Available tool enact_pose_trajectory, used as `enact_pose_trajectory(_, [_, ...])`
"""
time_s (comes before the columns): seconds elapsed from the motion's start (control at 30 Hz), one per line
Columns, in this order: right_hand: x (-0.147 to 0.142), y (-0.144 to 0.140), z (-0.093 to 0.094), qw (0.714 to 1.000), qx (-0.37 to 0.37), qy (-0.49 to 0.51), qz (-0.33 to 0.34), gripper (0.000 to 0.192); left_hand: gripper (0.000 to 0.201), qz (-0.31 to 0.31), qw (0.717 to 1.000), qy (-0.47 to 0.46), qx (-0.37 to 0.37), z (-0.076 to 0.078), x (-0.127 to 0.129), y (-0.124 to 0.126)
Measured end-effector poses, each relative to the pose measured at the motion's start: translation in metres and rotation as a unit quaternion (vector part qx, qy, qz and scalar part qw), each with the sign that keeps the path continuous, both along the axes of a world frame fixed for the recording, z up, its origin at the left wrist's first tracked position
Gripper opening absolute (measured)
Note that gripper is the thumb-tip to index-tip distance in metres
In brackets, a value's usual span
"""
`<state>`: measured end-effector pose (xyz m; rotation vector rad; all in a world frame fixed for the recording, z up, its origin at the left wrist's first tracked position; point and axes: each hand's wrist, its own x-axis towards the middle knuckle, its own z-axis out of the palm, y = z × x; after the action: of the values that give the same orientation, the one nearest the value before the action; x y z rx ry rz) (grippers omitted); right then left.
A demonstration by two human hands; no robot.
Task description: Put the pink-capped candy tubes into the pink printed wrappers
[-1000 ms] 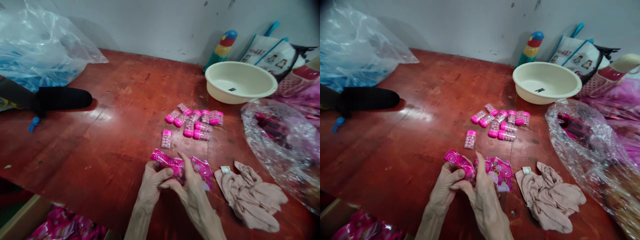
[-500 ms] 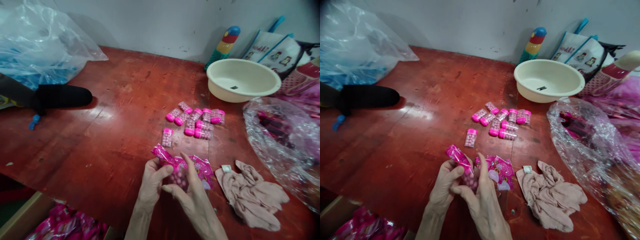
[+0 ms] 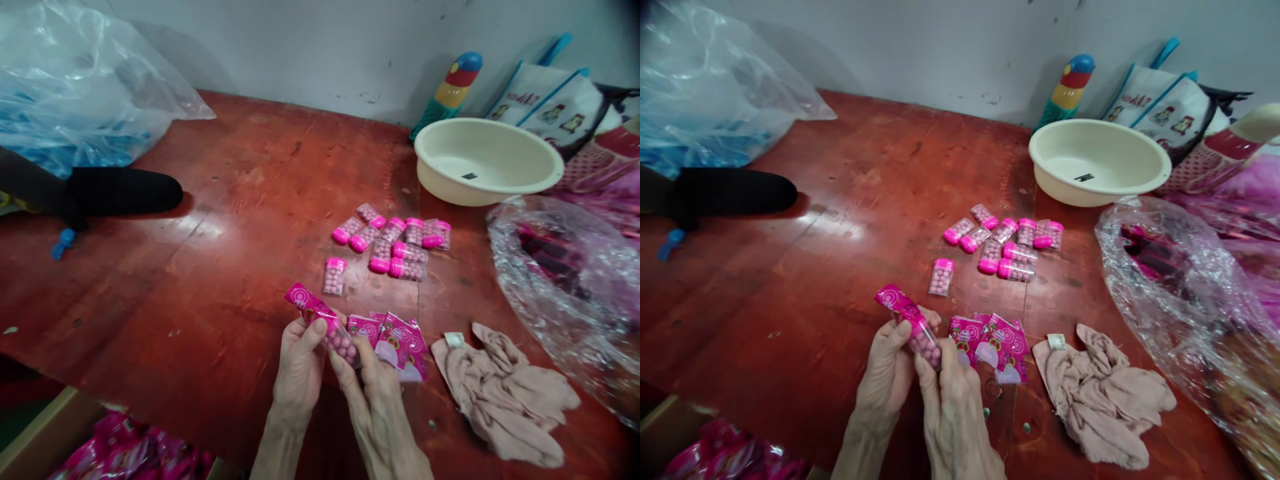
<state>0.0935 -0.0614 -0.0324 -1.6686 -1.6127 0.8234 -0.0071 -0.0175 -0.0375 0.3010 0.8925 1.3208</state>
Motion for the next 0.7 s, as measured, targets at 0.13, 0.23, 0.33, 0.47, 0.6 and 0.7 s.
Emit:
enact_pose_trajectory(0.13, [0.006, 0.001, 0.003, 0.999, -0.037, 0.019, 0.017, 0.025, 0.015, -0.066, 0.997, -0.024, 0.017, 0.001, -0.003, 0.000])
enact_pose_trajectory(0.23, [0.009, -0.001, 0.006, 0.998, -0.045, 0.030, 0.014, 0.028, 0.014, -0.101, 0.994, -0.041, 0.023, 0.001, -0.005, -0.001])
enact_pose_trajectory(0.33, [0.008, -0.005, 0.001, 0.999, -0.043, 0.016, 0.005, 0.034, 0.017, -0.099, 0.994, -0.041, 0.022, 0.000, -0.004, -0.003])
enact_pose_trajectory(0.47, [-0.003, -0.007, -0.010, 0.999, -0.051, 0.011, 0.000, 0.041, 0.020, -0.078, 0.995, -0.044, 0.032, -0.001, 0.003, -0.003])
enact_pose_trajectory(0.6, [-0.011, -0.008, -0.010, 0.994, -0.056, 0.075, -0.061, 0.036, 0.017, -0.101, 0.994, -0.037, 0.023, 0.003, 0.007, -0.001])
enact_pose_trajectory(0.7, [-0.011, -0.006, -0.010, 0.984, -0.064, 0.151, -0.067, 0.035, 0.018, -0.132, 0.991, -0.026, 0.021, 0.007, 0.009, -0.002])
